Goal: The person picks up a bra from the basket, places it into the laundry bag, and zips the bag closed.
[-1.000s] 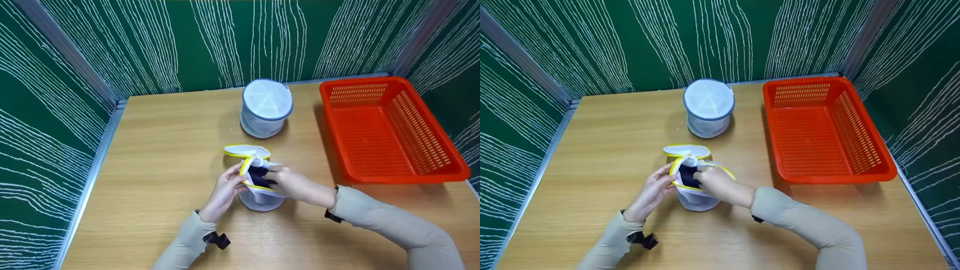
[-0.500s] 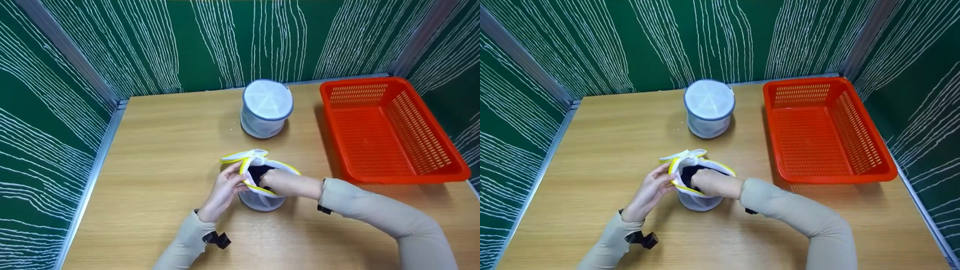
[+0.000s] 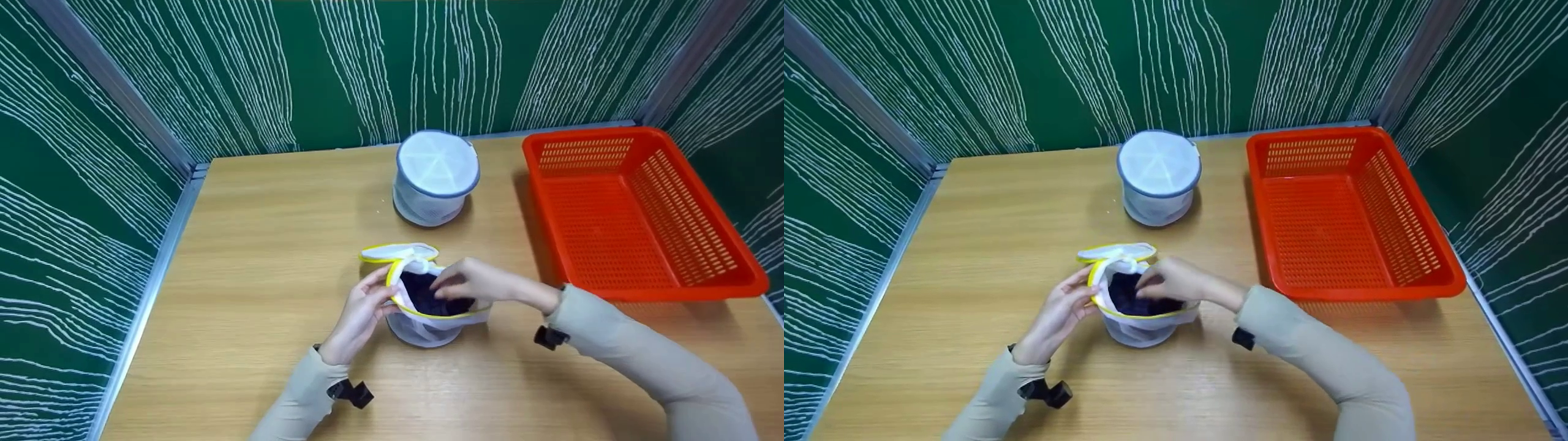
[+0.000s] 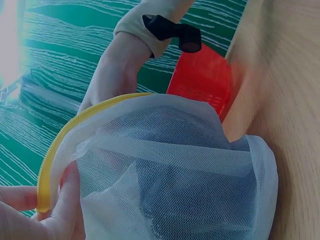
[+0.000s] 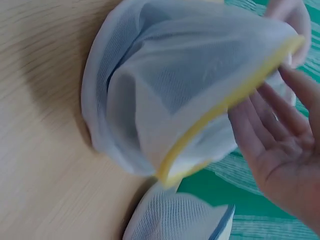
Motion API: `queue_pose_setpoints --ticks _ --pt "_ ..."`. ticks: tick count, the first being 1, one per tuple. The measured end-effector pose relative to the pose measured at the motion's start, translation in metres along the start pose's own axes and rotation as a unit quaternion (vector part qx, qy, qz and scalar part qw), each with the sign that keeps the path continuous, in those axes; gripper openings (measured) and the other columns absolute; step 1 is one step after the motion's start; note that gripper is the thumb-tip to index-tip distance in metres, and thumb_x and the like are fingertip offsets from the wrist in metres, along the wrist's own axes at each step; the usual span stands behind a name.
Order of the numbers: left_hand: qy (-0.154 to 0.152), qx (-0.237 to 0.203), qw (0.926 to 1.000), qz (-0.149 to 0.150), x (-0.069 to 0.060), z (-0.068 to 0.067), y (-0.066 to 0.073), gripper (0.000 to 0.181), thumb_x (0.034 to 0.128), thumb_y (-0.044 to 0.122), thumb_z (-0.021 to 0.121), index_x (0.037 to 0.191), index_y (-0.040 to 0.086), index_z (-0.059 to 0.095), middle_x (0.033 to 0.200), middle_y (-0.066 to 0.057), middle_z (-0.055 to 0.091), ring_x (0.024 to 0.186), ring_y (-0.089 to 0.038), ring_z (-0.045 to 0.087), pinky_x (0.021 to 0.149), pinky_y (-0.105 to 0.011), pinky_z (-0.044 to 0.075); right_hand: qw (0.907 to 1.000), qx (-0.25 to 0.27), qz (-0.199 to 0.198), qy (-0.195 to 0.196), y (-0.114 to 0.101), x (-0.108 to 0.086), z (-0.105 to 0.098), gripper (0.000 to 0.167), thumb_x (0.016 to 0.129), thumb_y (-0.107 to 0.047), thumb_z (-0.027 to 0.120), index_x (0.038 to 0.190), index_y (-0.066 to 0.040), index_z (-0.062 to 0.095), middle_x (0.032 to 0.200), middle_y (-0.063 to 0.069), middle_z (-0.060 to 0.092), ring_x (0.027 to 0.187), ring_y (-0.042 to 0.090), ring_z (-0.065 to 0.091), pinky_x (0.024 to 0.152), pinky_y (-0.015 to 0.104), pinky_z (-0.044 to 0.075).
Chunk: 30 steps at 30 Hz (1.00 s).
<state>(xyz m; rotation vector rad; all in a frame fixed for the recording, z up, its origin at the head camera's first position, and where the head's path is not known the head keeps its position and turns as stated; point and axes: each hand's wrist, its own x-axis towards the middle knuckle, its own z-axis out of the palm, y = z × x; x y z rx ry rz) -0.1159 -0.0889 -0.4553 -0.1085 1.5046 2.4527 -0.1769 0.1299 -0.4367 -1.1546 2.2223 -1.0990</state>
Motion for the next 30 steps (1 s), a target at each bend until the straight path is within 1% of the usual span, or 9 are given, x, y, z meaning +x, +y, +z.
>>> queue_pose_setpoints --ticks 3,5,8,11,13,16,20,22,30 --pt "0.000 0.003 1.0000 -0.002 0.000 0.000 0.001 0.046 0.0809 -0.008 0.048 0.125 -0.009 0.039 0.085 -0.005 0.053 0.072 -0.013 0.056 0.061 -0.026 0.050 0.9955 0.039 0.041 0.076 0.006 -0.007 -0.006 0.018 0.085 -0.005 0.056 0.095 0.008 0.063 0.084 0.016 0.065 0.070 0.020 0.061 0.063 0.024 0.051" --pt "0.001 0.005 1.0000 -0.005 0.000 -0.001 0.001 0.046 0.0810 -0.008 0.048 0.126 -0.009 0.038 0.086 -0.005 0.054 0.073 -0.013 0.056 0.062 -0.027 0.050 0.9893 0.044 0.059 0.126 0.011 -0.012 -0.009 0.016 0.083 0.000 0.054 0.094 0.009 0.063 0.084 0.019 0.064 0.070 0.022 0.060 0.061 0.022 0.050" --pt "0.002 0.009 0.9999 -0.009 0.000 -0.002 0.001 0.047 0.0813 -0.007 0.048 0.127 -0.009 0.037 0.087 -0.005 0.054 0.074 -0.013 0.056 0.063 -0.027 0.050 0.9780 0.013 0.089 0.189 0.018 -0.019 -0.010 0.016 0.081 0.003 0.055 0.093 0.010 0.063 0.082 0.019 0.064 0.067 0.020 0.058 0.058 0.018 0.047" --pt "0.002 0.011 0.9999 -0.011 0.000 -0.002 0.001 0.047 0.0814 -0.007 0.048 0.127 -0.008 0.037 0.088 -0.006 0.054 0.075 -0.013 0.056 0.064 -0.028 0.051 0.9671 -0.010 0.129 0.219 0.022 -0.026 -0.010 0.017 0.079 0.003 0.056 0.093 0.011 0.062 0.078 0.018 0.063 0.066 0.018 0.056 0.056 0.019 0.045" --pt "0.001 0.012 0.9999 -0.010 0.000 -0.002 0.001 0.047 0.0814 -0.007 0.048 0.127 -0.008 0.037 0.088 -0.006 0.054 0.075 -0.013 0.056 0.065 -0.028 0.051 0.9629 -0.015 0.162 0.215 0.025 -0.030 -0.009 0.020 0.078 0.001 0.056 0.094 0.012 0.061 0.076 0.017 0.062 0.064 0.017 0.055 0.056 0.021 0.045" --pt "-0.001 0.015 0.9998 -0.010 0.000 -0.002 0.001 0.047 0.0813 -0.007 0.048 0.127 -0.008 0.037 0.088 -0.005 0.054 0.075 -0.013 0.056 0.065 -0.028 0.050 0.9624 0.000 0.199 0.184 0.027 -0.036 -0.008 0.026 0.079 -0.001 0.055 0.099 0.015 0.057 0.076 0.017 0.061 0.063 0.018 0.055 0.055 0.025 0.047" --pt "0.000 0.018 0.9998 -0.010 0.001 -0.003 0.001 0.047 0.0812 -0.006 0.048 0.127 -0.007 0.038 0.088 -0.005 0.054 0.075 -0.013 0.056 0.064 -0.028 0.050 0.9628 0.042 0.224 0.145 0.028 -0.041 -0.005 0.028 0.081 -0.003 0.055 0.100 0.018 0.056 0.070 0.014 0.059 0.055 0.014 0.054 0.052 0.027 0.048" --pt "0.001 0.019 0.9998 -0.011 0.001 -0.003 0.002 0.046 0.0812 -0.006 0.049 0.126 -0.007 0.039 0.088 -0.005 0.055 0.075 -0.013 0.056 0.064 -0.028 0.050 0.9598 0.068 0.237 0.134 0.029 -0.043 -0.003 0.026 0.081 -0.003 0.055 0.098 0.017 0.057 0.068 0.009 0.059 0.052 0.010 0.052 0.051 0.026 0.048" --pt "-0.011 0.015 0.9998 -0.007 0.002 -0.004 0.004 0.043 0.0819 -0.006 0.047 0.125 -0.007 0.041 0.087 -0.004 0.054 0.073 -0.012 0.055 0.061 -0.026 0.048 0.9225 0.188 0.303 0.147 0.027 -0.045 -0.002 0.024 0.079 0.001 0.052 0.096 0.017 0.056 0.066 0.000 0.058 0.058 0.010 0.056 0.059 0.028 0.053"
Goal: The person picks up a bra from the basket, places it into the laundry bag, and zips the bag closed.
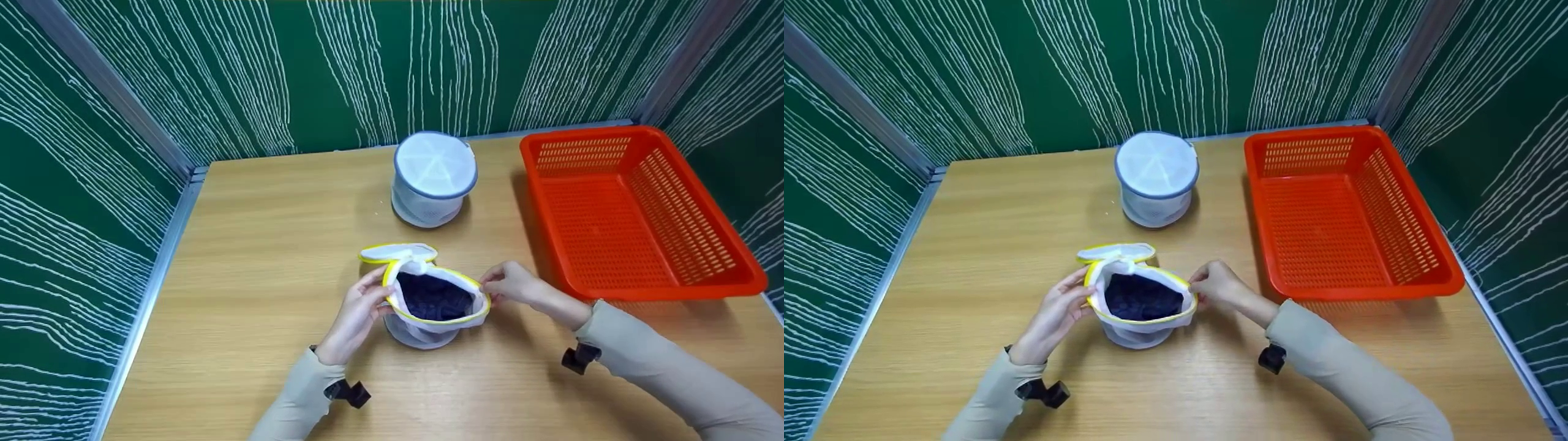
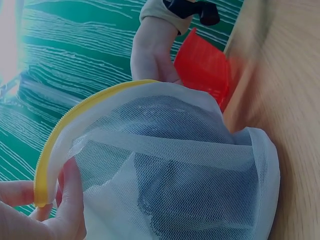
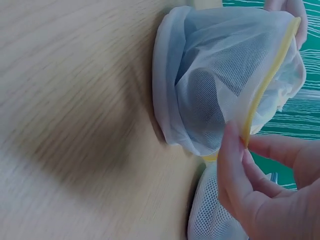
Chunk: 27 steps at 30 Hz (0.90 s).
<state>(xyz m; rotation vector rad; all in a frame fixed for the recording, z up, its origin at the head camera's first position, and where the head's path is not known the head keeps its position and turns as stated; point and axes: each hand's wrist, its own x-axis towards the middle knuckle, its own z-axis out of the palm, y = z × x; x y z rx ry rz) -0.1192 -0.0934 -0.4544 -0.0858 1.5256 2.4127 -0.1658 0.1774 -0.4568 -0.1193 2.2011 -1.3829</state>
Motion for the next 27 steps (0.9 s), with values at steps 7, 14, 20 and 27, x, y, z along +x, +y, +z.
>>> queue_pose_setpoints --ticks 7,14,20,27 --pt "0.013 0.009 0.9998 -0.010 0.001 -0.004 0.004 0.042 0.0824 -0.005 0.048 0.124 -0.007 0.042 0.087 -0.003 0.054 0.072 -0.011 0.054 0.061 -0.024 0.046 0.9963 0.077 0.034 0.016 -0.008 -0.005 -0.008 0.027 0.080 -0.001 0.054 0.100 0.016 0.053 0.067 0.001 0.058 0.058 0.008 0.058 0.062 0.025 0.052" --pt "0.021 0.013 0.9997 -0.005 0.000 -0.008 0.009 0.043 0.0829 -0.005 0.047 0.124 -0.011 0.040 0.092 -0.003 0.056 0.075 -0.012 0.055 0.062 -0.024 0.047 0.9823 0.183 0.039 0.013 -0.018 -0.013 -0.018 0.032 0.081 -0.001 0.051 0.107 0.017 0.049 0.072 0.003 0.062 0.065 0.009 0.060 0.069 0.025 0.051" --pt "0.016 0.020 0.9997 -0.001 -0.001 -0.014 0.016 0.033 0.0825 -0.005 0.048 0.115 -0.013 0.047 0.086 -0.004 0.059 0.072 -0.012 0.057 0.064 -0.026 0.048 0.9528 0.302 0.026 -0.012 -0.021 -0.018 -0.029 0.017 0.082 0.003 0.049 0.081 -0.003 0.064 0.071 0.005 0.064 0.065 0.011 0.061 0.069 0.024 0.051" --pt "-0.008 0.024 0.9996 -0.010 -0.002 -0.020 0.020 0.023 0.0833 -0.005 0.047 0.105 -0.008 0.054 0.085 -0.004 0.059 0.072 -0.013 0.057 0.063 -0.028 0.049 0.9507 0.305 0.031 -0.047 -0.016 -0.021 -0.032 0.022 0.083 0.003 0.047 0.079 -0.006 0.066 0.073 0.006 0.065 0.066 0.013 0.061 0.070 0.025 0.051"
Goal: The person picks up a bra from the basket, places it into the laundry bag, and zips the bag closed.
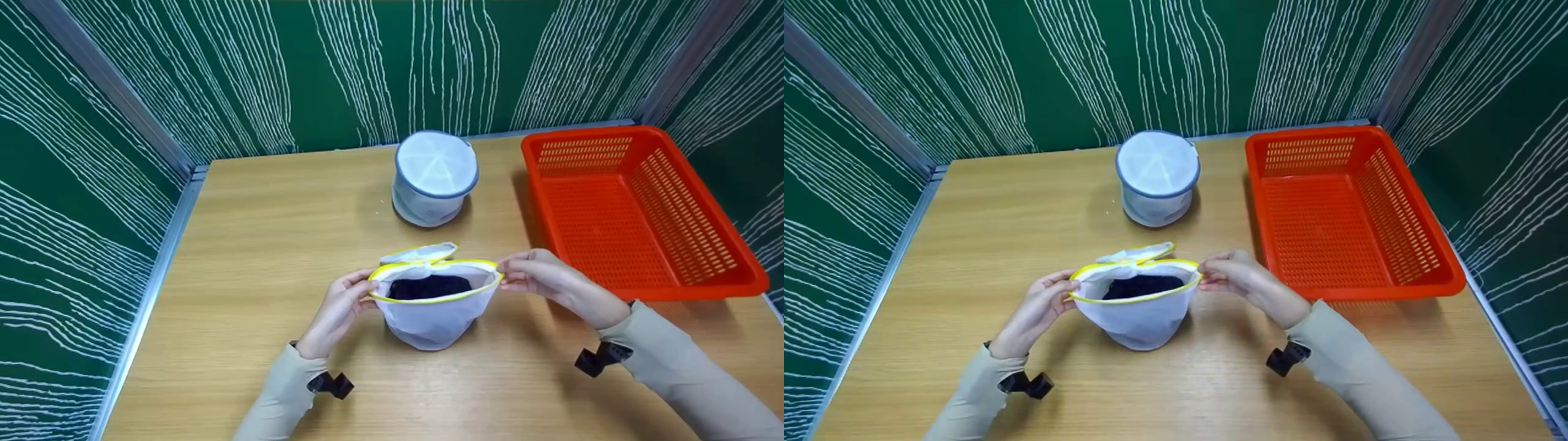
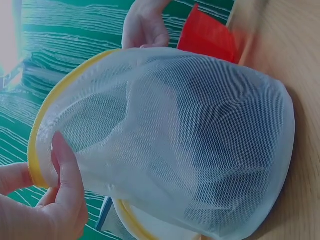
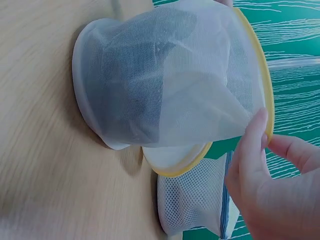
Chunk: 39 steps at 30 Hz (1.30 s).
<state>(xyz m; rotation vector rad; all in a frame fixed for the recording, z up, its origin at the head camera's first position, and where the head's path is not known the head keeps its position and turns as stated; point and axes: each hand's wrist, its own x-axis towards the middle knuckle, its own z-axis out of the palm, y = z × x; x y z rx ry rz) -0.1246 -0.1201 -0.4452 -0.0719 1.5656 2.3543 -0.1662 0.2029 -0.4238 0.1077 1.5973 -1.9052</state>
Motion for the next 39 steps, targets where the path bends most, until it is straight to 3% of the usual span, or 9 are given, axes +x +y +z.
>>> queue_pose_setpoints --ticks 9,15,20,26,31,37,39 --pt "-0.005 0.040 0.9986 -0.034 0.007 -0.003 0.002 0.016 0.0850 0.005 0.050 0.098 -0.002 0.055 0.082 -0.003 0.058 0.069 -0.012 0.057 0.063 -0.030 0.051 0.9987 -0.042 0.012 -0.026 0.001 0.006 -0.006 0.015 0.084 -0.001 0.049 0.084 -0.007 0.063 0.073 0.004 0.063 0.067 0.013 0.060 0.073 0.029 0.051" --pt "0.005 0.070 0.9959 -0.057 0.015 -0.009 0.006 0.015 0.0877 0.014 0.051 0.094 0.001 0.055 0.082 -0.004 0.058 0.065 -0.013 0.057 0.065 -0.033 0.052 0.9967 -0.076 0.024 -0.014 -0.005 0.015 -0.006 0.013 0.086 -0.008 0.049 0.090 -0.005 0.060 0.073 0.002 0.063 0.069 0.014 0.061 0.073 0.030 0.051" --pt "0.036 0.094 0.9925 -0.069 0.027 -0.016 0.007 0.022 0.0888 0.017 0.049 0.098 -0.002 0.055 0.083 -0.006 0.057 0.064 -0.013 0.056 0.065 -0.031 0.052 0.9948 -0.093 0.041 0.009 -0.010 0.027 -0.005 0.015 0.088 -0.016 0.049 0.093 -0.006 0.059 0.072 -0.001 0.061 0.067 0.012 0.060 0.070 0.027 0.051" --pt "0.081 0.099 0.9885 -0.081 0.045 -0.024 0.004 0.024 0.0881 0.012 0.049 0.102 -0.007 0.055 0.081 -0.006 0.056 0.064 -0.014 0.056 0.064 -0.027 0.051 0.9897 -0.125 0.061 0.035 -0.015 0.050 -0.007 0.031 0.089 -0.018 0.047 0.111 0.004 0.050 0.073 -0.003 0.059 0.066 0.009 0.057 0.067 0.023 0.049" --pt "0.122 0.094 0.9835 -0.095 0.059 -0.030 -0.001 0.029 0.0860 0.010 0.052 0.108 -0.010 0.050 0.085 -0.010 0.057 0.066 -0.015 0.057 0.073 -0.031 0.051 0.9909 -0.105 0.073 0.044 -0.016 0.069 -0.010 0.036 0.090 -0.017 0.042 0.120 0.005 0.042 0.074 -0.002 0.061 0.067 0.008 0.060 0.066 0.021 0.048" --pt "0.157 0.083 0.9803 -0.088 0.080 -0.043 -0.017 0.029 0.0846 0.007 0.054 0.107 -0.011 0.049 0.102 -0.021 0.055 0.077 -0.021 0.059 0.081 -0.035 0.048 0.9912 -0.086 0.082 0.059 -0.011 0.084 -0.011 0.041 0.091 -0.016 0.043 0.124 0.005 0.032 0.084 0.005 0.062 0.076 0.013 0.062 0.072 0.024 0.049" --pt "0.144 0.065 0.9842 -0.080 0.089 -0.051 -0.027 0.029 0.0823 0.008 0.057 0.105 -0.010 0.051 0.100 -0.021 0.056 0.080 -0.022 0.059 0.079 -0.033 0.049 0.9916 -0.078 0.084 0.060 -0.009 0.088 -0.011 0.042 0.090 -0.016 0.045 0.123 0.005 0.031 0.086 0.008 0.062 0.077 0.015 0.063 0.074 0.025 0.049"
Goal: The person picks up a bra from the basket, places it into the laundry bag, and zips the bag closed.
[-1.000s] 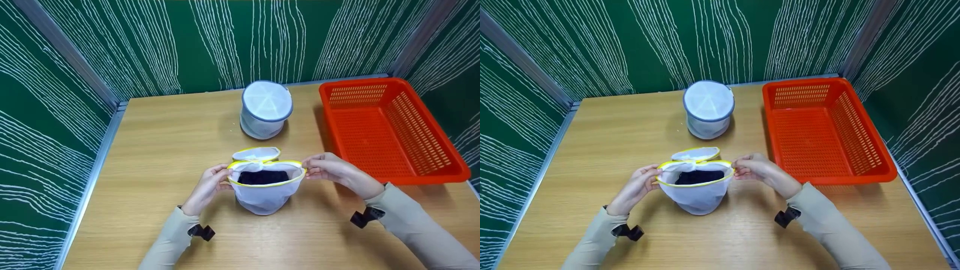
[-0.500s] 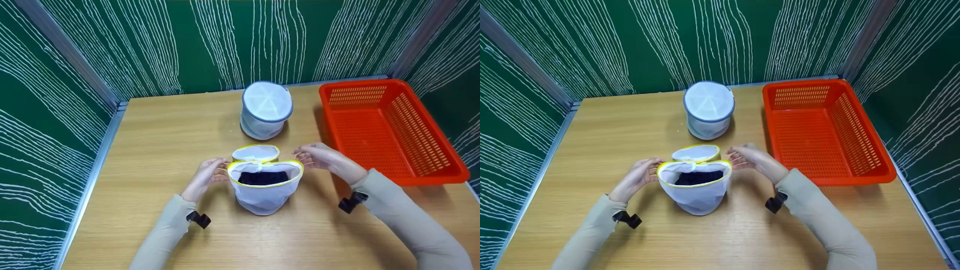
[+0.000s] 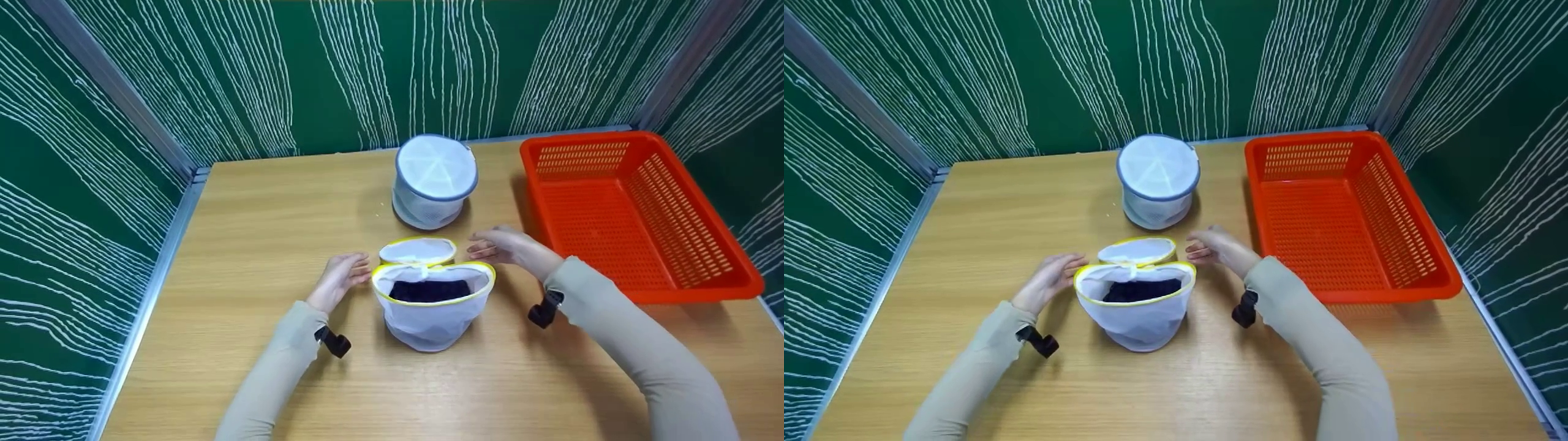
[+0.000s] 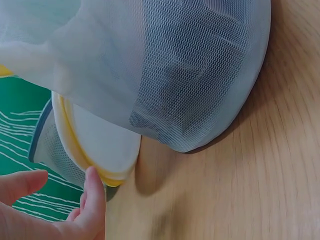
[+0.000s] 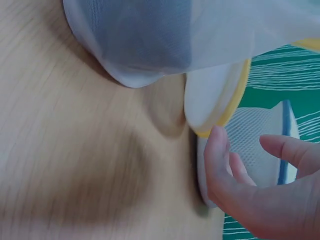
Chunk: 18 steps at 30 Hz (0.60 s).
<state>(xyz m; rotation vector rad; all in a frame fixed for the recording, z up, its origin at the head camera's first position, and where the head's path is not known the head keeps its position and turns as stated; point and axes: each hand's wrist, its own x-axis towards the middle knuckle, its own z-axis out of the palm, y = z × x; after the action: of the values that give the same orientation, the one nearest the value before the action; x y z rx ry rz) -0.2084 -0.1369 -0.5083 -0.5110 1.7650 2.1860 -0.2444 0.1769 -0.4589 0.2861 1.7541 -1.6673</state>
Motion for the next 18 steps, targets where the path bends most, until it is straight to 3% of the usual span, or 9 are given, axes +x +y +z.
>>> queue_pose_setpoints --ticks 3,5,6,7,11,13,15,17,18 --pt "0.003 -0.005 0.9999 -0.010 0.007 0.001 -0.004 0.031 0.0822 0.007 0.057 0.107 -0.011 0.050 0.103 -0.022 0.056 0.088 -0.026 0.058 0.080 -0.033 0.048 0.9998 0.019 0.001 -0.008 0.004 0.009 -0.001 0.031 0.089 -0.014 0.047 0.113 0.002 0.038 0.082 0.010 0.063 0.075 0.016 0.063 0.073 0.025 0.050" --pt "0.002 -0.006 0.9999 -0.014 0.005 0.004 -0.002 0.033 0.0828 0.006 0.056 0.109 -0.011 0.048 0.107 -0.024 0.055 0.091 -0.027 0.058 0.082 -0.033 0.047 0.9989 0.041 0.000 -0.023 0.008 0.017 -0.002 0.020 0.089 -0.012 0.046 0.105 0.000 0.042 0.077 0.011 0.064 0.073 0.016 0.064 0.072 0.025 0.050" --pt "0.017 0.001 0.9995 -0.026 -0.001 0.009 0.002 0.034 0.0845 0.005 0.053 0.113 -0.012 0.046 0.112 -0.026 0.052 0.094 -0.027 0.056 0.086 -0.035 0.045 0.9986 0.046 -0.001 -0.028 0.009 0.019 -0.002 0.017 0.088 -0.011 0.046 0.102 0.000 0.044 0.075 0.010 0.064 0.072 0.016 0.064 0.073 0.025 0.050" --pt "0.013 -0.003 0.9995 -0.027 -0.007 0.012 0.007 0.033 0.0852 0.004 0.052 0.113 -0.013 0.046 0.114 -0.028 0.051 0.095 -0.027 0.056 0.087 -0.035 0.045 0.9983 0.049 -0.006 -0.032 0.010 0.020 -0.001 0.018 0.088 -0.011 0.046 0.102 0.001 0.045 0.074 0.011 0.064 0.072 0.017 0.064 0.075 0.026 0.050" --pt "0.003 -0.030 0.9990 -0.034 -0.014 0.017 0.011 0.028 0.0854 0.001 0.052 0.110 -0.013 0.050 0.110 -0.026 0.055 0.090 -0.023 0.056 0.085 -0.033 0.046 0.9971 0.041 -0.032 -0.055 0.020 0.035 -0.002 0.026 0.086 -0.010 0.051 0.105 0.008 0.048 0.079 0.015 0.065 0.079 0.021 0.064 0.085 0.031 0.046" --pt "0.005 -0.040 0.9987 -0.031 -0.012 0.018 0.010 0.024 0.0846 -0.001 0.052 0.105 -0.013 0.053 0.102 -0.022 0.059 0.089 -0.022 0.057 0.084 -0.033 0.046 0.9927 0.052 -0.047 -0.098 0.032 0.057 -0.013 0.028 0.084 -0.012 0.057 0.103 0.009 0.054 0.083 0.016 0.066 0.082 0.023 0.064 0.086 0.032 0.046" --pt "0.008 -0.045 0.9986 -0.025 -0.003 0.017 0.002 0.020 0.0832 -0.001 0.054 0.101 -0.011 0.057 0.095 -0.017 0.062 0.089 -0.021 0.058 0.084 -0.033 0.047 0.9872 0.067 -0.053 -0.134 0.046 0.084 -0.026 0.024 0.082 -0.013 0.061 0.096 0.007 0.058 0.086 0.018 0.066 0.085 0.025 0.063 0.084 0.032 0.047" --pt "-0.012 -0.062 0.9979 -0.012 0.001 0.014 -0.001 0.017 0.0816 -0.003 0.056 0.097 -0.009 0.059 0.092 -0.016 0.063 0.090 -0.022 0.059 0.084 -0.033 0.046 0.9860 0.073 -0.051 -0.141 0.056 0.104 -0.035 0.022 0.081 -0.013 0.062 0.094 0.005 0.059 0.089 0.018 0.065 0.087 0.026 0.063 0.083 0.032 0.047" --pt "-0.033 -0.070 0.9970 -0.004 0.016 0.007 -0.012 0.017 0.0805 -0.002 0.058 0.096 -0.009 0.060 0.092 -0.016 0.064 0.091 -0.022 0.060 0.083 -0.033 0.047 0.9850 0.076 -0.052 -0.146 0.061 0.114 -0.040 0.022 0.081 -0.012 0.062 0.094 0.005 0.060 0.090 0.018 0.065 0.087 0.026 0.063 0.083 0.033 0.047"
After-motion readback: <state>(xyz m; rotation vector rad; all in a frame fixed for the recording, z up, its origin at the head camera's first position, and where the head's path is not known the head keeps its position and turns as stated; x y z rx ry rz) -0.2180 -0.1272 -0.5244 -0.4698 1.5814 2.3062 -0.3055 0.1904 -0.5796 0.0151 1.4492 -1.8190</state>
